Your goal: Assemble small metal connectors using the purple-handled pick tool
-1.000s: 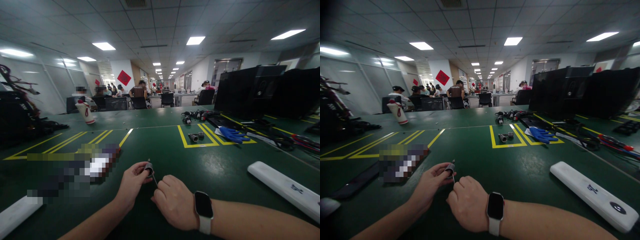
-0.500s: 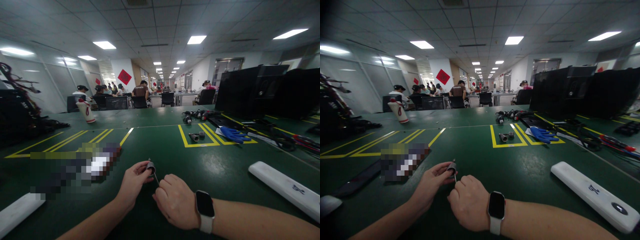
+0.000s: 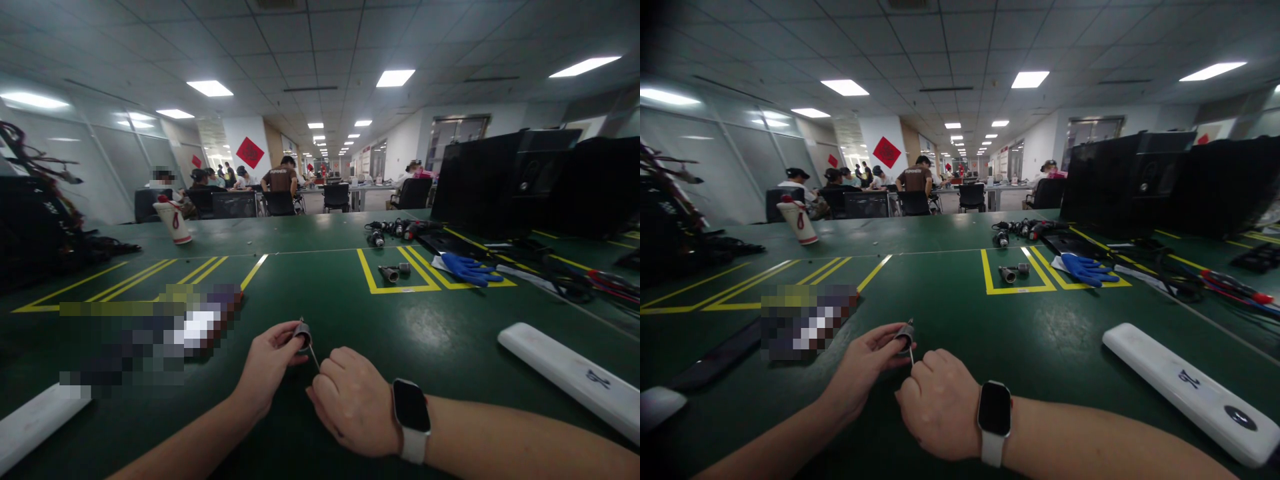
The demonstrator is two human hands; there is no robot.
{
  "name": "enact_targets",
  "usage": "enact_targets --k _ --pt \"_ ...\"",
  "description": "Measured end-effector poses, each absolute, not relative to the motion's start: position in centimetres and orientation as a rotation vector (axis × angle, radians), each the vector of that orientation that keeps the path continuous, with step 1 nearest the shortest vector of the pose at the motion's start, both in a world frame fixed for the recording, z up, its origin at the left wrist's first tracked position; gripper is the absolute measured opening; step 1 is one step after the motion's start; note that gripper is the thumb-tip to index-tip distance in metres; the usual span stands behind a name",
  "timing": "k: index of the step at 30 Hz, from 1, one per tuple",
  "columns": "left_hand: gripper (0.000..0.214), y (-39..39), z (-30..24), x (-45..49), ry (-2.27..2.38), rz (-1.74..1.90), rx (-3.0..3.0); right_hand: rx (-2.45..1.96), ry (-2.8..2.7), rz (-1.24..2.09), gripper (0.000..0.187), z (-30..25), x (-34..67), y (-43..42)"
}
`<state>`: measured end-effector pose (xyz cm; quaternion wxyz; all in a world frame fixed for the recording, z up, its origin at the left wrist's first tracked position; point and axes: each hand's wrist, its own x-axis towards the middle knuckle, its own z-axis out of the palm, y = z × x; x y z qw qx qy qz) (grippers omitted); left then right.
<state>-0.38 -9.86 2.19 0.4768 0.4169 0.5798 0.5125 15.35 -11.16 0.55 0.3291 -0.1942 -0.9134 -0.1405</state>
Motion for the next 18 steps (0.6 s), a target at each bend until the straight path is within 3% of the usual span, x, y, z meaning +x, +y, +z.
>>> enact_targets --k 18 --pt "0.035 -10.22 2.57 -0.09 1.433 1.26 0.999 -0.516 -2.336 -0.408 0.023 0.34 15.27 -11.1"
